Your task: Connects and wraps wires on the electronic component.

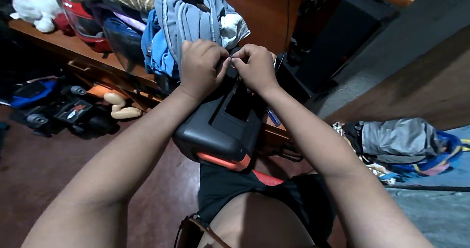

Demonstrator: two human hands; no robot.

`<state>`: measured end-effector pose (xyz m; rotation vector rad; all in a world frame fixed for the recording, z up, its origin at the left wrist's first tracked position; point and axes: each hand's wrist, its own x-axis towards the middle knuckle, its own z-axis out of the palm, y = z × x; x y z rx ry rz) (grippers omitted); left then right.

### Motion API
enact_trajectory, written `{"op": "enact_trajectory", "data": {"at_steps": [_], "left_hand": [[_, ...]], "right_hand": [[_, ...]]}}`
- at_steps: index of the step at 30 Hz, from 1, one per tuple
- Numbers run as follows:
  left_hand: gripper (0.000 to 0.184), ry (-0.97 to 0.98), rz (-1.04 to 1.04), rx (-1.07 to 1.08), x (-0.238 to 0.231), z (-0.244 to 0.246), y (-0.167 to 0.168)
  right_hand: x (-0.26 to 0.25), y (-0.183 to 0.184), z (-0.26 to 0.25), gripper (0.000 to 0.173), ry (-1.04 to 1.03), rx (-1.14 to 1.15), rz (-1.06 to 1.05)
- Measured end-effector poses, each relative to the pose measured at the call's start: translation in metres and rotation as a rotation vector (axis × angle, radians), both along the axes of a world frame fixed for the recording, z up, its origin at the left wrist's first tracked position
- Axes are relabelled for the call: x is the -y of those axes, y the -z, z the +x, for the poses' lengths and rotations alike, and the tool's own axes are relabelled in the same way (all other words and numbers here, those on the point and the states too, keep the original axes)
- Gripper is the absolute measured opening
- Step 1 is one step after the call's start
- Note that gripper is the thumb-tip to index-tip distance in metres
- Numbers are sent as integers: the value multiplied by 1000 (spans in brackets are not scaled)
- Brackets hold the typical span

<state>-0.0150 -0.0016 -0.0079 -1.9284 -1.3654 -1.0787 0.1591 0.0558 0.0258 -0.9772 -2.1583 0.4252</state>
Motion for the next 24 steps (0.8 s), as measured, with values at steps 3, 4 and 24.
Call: {"op": "enact_trajectory", "data": {"at_steps": [3, 4, 24], "left_hand": [[22, -6, 21, -21, 1, 1, -1], [22, -10, 23, -26, 1, 2, -1], [35, -13, -427, 191, 1, 12, -6]], "right_hand": [[0, 1, -1, 13, -3, -14, 10], [0, 1, -1, 13, -2, -18, 12], [-9, 32, -4, 9, 73, 120, 768]]}}
